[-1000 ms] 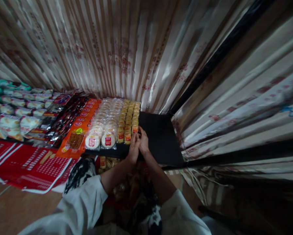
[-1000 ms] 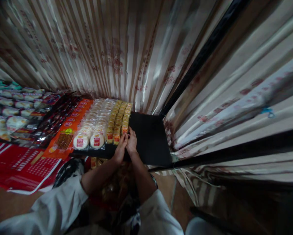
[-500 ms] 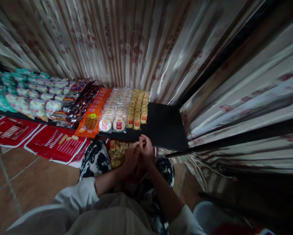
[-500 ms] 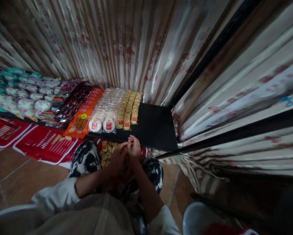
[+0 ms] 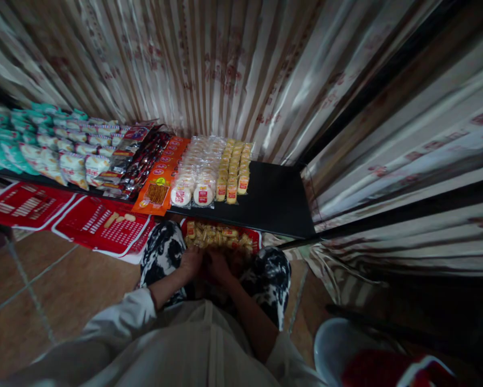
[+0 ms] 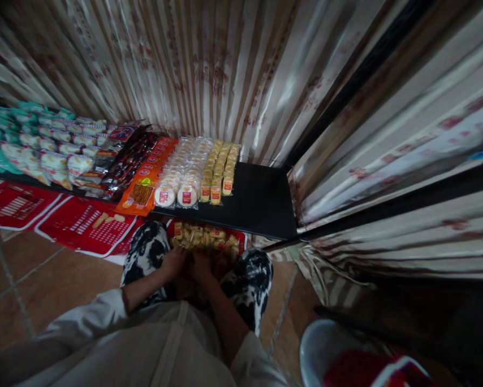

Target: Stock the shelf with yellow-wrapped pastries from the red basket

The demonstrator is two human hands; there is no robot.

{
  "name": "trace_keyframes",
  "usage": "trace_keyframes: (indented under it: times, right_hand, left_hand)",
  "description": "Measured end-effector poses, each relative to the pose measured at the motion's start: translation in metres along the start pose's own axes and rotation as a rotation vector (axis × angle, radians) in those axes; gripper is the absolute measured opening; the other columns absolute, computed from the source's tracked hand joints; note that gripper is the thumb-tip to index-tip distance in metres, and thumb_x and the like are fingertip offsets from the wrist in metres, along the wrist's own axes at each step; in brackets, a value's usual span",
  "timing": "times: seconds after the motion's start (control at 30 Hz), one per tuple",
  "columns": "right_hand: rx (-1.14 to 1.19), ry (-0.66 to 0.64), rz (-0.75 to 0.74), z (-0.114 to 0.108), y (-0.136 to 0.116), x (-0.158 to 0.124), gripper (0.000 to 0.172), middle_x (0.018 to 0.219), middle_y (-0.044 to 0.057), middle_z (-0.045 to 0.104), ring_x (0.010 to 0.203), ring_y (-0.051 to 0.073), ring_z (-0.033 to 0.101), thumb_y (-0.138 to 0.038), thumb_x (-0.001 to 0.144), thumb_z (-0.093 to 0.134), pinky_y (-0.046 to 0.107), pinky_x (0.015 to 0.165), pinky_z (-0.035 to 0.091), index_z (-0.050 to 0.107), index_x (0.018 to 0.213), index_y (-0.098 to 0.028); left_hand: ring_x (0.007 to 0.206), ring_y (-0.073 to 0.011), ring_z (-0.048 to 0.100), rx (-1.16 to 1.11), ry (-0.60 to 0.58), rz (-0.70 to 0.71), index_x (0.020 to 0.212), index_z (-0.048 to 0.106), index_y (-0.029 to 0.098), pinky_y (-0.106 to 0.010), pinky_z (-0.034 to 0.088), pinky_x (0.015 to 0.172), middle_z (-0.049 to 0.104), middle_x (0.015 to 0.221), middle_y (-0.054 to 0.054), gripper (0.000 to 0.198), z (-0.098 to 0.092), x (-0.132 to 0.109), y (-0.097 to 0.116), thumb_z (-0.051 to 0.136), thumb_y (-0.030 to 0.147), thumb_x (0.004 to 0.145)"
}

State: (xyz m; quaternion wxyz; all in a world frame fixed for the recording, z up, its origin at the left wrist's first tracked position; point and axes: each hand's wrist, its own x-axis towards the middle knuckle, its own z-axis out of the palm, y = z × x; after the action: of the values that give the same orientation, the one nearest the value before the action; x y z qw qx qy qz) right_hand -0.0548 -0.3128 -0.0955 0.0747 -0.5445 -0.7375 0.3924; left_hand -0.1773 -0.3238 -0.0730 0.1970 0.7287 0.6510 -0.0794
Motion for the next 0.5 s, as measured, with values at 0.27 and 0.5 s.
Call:
trace_keyframes:
  times: [0.27, 0.5]
  right_hand:
    - [0.072, 0.053, 0.094, 0.000, 0.006, 0.000, 0.032, 0.104, 0.010, 0.067, 0.097, 0.021, 0.061, -0.010, 0.077, 0.047, 0.030, 0.086, 0.042, 0.062, 0.105, -0.017]
    - [0.348, 0.248, 0.094, -0.002, 0.011, 0.003, 0.034, 0.103, 0.006, 0.067, 0.096, 0.019, 0.061, -0.013, 0.072, 0.052, 0.033, 0.087, 0.045, 0.061, 0.104, -0.021]
  left_hand:
    - [0.107, -0.0280, 0.051, 0.026, 0.067, -0.021, 0.104, 0.058, 0.011, -0.038, 0.041, 0.087, 0.060, 0.105, -0.018, 0.029, 0.011, 0.013, -0.004, 0.039, 0.009, 0.083]
    - [0.100, -0.0240, 0.055, -0.166, 0.110, -0.026, 0.106, 0.055, 0.013, -0.034, 0.038, 0.090, 0.064, 0.100, -0.013, 0.029, -0.003, 0.013, -0.002, 0.050, 0.029, 0.083]
